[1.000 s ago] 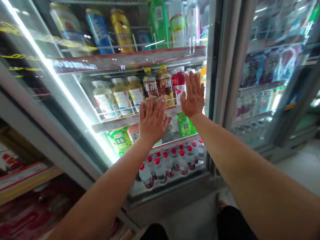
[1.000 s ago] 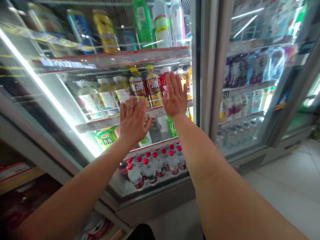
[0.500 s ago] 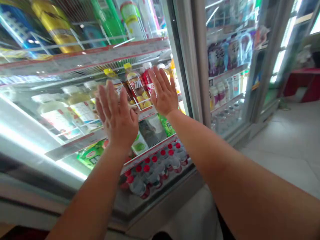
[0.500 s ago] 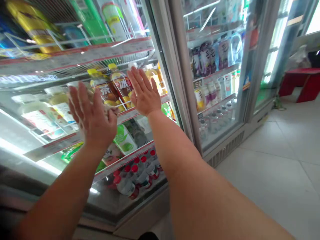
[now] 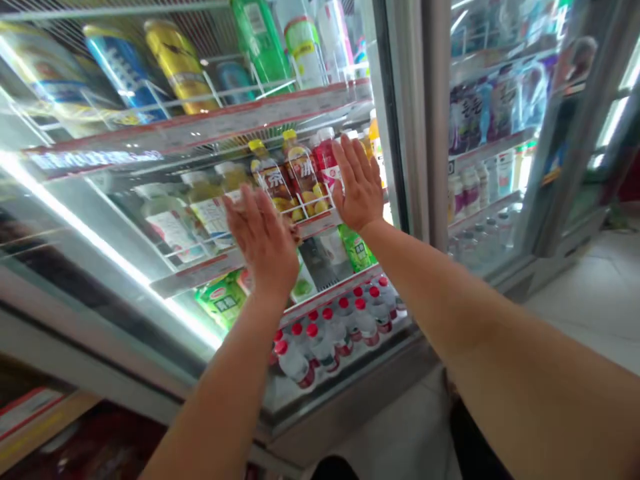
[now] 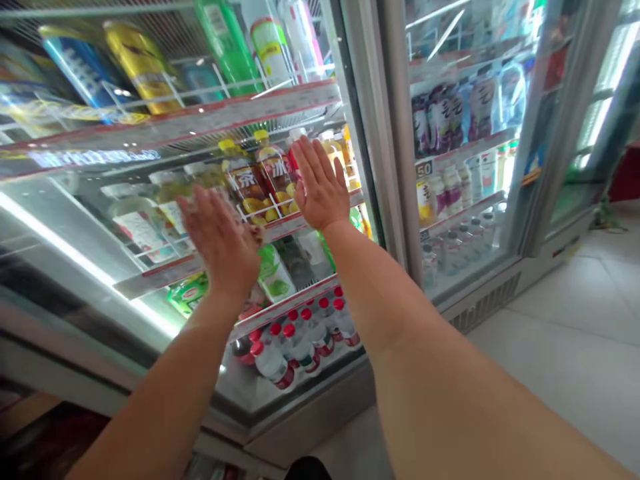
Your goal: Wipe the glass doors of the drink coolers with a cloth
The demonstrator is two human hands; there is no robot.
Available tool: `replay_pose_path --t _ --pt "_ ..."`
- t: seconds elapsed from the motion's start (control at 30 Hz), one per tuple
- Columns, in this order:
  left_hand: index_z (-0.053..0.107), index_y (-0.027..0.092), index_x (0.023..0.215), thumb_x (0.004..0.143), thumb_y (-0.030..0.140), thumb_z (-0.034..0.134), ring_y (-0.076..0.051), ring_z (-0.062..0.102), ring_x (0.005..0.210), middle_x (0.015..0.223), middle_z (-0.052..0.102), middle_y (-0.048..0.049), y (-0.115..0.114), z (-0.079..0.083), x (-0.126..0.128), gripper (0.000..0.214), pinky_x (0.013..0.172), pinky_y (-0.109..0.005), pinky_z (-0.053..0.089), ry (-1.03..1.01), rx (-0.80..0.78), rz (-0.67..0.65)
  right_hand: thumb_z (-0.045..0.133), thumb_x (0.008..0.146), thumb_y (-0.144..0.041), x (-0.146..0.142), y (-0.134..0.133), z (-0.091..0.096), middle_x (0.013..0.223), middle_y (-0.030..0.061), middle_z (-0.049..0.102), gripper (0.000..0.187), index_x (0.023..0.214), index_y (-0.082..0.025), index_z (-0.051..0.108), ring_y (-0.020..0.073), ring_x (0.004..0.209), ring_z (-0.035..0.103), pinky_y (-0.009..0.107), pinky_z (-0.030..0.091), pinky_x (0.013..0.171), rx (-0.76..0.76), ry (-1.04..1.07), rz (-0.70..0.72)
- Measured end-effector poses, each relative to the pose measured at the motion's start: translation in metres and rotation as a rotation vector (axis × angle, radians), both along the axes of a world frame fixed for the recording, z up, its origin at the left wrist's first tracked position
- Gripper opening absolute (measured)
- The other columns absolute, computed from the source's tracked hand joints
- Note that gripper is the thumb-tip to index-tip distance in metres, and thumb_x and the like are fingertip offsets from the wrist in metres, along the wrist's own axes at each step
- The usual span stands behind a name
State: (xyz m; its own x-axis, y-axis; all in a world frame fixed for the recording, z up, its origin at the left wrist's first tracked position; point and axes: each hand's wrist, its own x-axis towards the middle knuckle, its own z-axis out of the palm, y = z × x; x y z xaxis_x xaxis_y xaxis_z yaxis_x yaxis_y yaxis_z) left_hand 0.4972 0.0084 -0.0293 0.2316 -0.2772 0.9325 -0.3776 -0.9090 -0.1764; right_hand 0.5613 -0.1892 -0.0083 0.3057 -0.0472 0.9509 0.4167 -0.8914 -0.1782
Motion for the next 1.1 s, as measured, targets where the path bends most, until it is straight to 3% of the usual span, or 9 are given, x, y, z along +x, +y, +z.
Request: replay_pose_path --t 0.1,0.2,0.33,0.43,0.53,0.67,0.8,0.93,1.1 --pt "0.008 0.028 0.169 0.104 0.013 0.031 -0.023 0.008 0.158 0.17 0.016 -0.001 0.005 -0.008 0.002 0.07 0.132 -0.055 0.019 0.087 0.277 -0.114 0.036 0.096 -0.025 -0.002 0.0 0.0 0.17 -0.0026 0.026 0.067 0.163 -0.024 0.032 0.0193 0.161 0.016 0.05 0.016 0.133 0.008 0.007 0.01" --pt "0.013 0.032 0.167 0.104 0.019 0.042 -0.024 0.009 0.159 0.172 0.005 0.0038 0.011 0.006 0.0 0.071 0.13 -0.05 0.028 0.006 0.224 -0.128 0.034 0.097 -0.025 -0.003 0.0 -0.001 0.171 -0.0019 0.024 0.067 0.164 -0.022 0.03 0.0197 0.161 0.012 0.05 0.015 0.134 0.026 0.022 0.032" --pt "0.033 0.036 0.162 0.104 0.029 0.051 -0.028 0.007 0.16 0.172 0.008 0.0101 0.02 0.018 -0.005 0.061 0.133 -0.053 0.017 -0.142 -0.012 0.017 0.034 0.097 -0.025 -0.002 0.0 -0.001 0.172 0.0007 0.023 0.067 0.163 -0.018 0.031 0.0195 0.161 0.012 0.047 0.015 0.134 0.019 0.012 0.028" --pt "0.028 0.034 0.164 0.107 0.024 0.043 -0.022 0.005 0.159 0.17 0.024 0.0018 0.019 -0.005 -0.006 0.06 0.132 -0.054 0.016 -0.081 0.137 0.052 0.035 0.096 -0.024 0.0 0.0 -0.002 0.171 0.0015 0.026 0.066 0.162 -0.018 0.035 0.0197 0.161 0.017 0.047 0.017 0.133 0.015 -0.024 0.017" --pt "0.021 0.027 0.167 0.104 0.027 0.053 -0.025 0.005 0.159 0.167 0.031 -0.0055 0.017 -0.017 -0.006 0.071 0.132 -0.054 0.011 0.008 0.302 0.02 0.037 0.095 -0.024 0.004 0.0 -0.003 0.17 0.003 0.028 0.067 0.161 -0.017 0.036 0.0222 0.16 0.018 0.05 0.017 0.133 0.023 -0.051 0.031" --pt "0.026 0.019 0.166 0.097 0.036 0.066 -0.035 -0.009 0.158 0.171 0.016 -0.0117 0.021 0.007 -0.008 0.082 0.129 -0.062 -0.004 0.003 0.099 0.082 0.038 0.095 -0.023 0.007 0.0 -0.004 0.17 0.0054 0.029 0.067 0.161 -0.015 0.035 0.0237 0.161 0.017 0.05 0.018 0.133 0.019 -0.059 0.027" --pt "0.018 0.013 0.167 0.103 0.022 0.049 -0.033 -0.003 0.159 0.171 0.016 -0.0157 0.02 0.005 -0.003 0.071 0.131 -0.06 0.006 -0.052 -0.095 0.061 0.039 0.095 -0.023 0.005 0.0 -0.004 0.17 0.0044 0.029 0.067 0.162 -0.017 0.035 0.0233 0.161 0.017 0.049 0.019 0.133 0.023 -0.046 0.021" --pt "0.026 0.023 0.165 0.104 0.007 0.032 -0.026 0.019 0.158 0.17 0.022 -0.0104 0.018 -0.016 0.005 0.064 0.129 -0.051 0.027 -0.025 0.154 -0.097 0.038 0.095 -0.024 0.004 0.0 -0.003 0.17 0.0039 0.028 0.067 0.162 -0.018 0.033 0.0231 0.161 0.016 0.051 0.019 0.133 0.027 -0.041 0.034" --pt "0.032 0.023 0.163 0.108 0.019 0.04 -0.024 0.019 0.158 0.168 0.029 -0.008 0.025 0.022 0.004 0.056 0.133 -0.047 0.019 -0.027 0.032 -0.043 0.036 0.096 -0.025 0.007 0.0 -0.004 0.17 0.0029 0.029 0.066 0.162 -0.02 0.033 0.0226 0.161 0.017 0.052 0.02 0.132 0.025 -0.043 0.022"
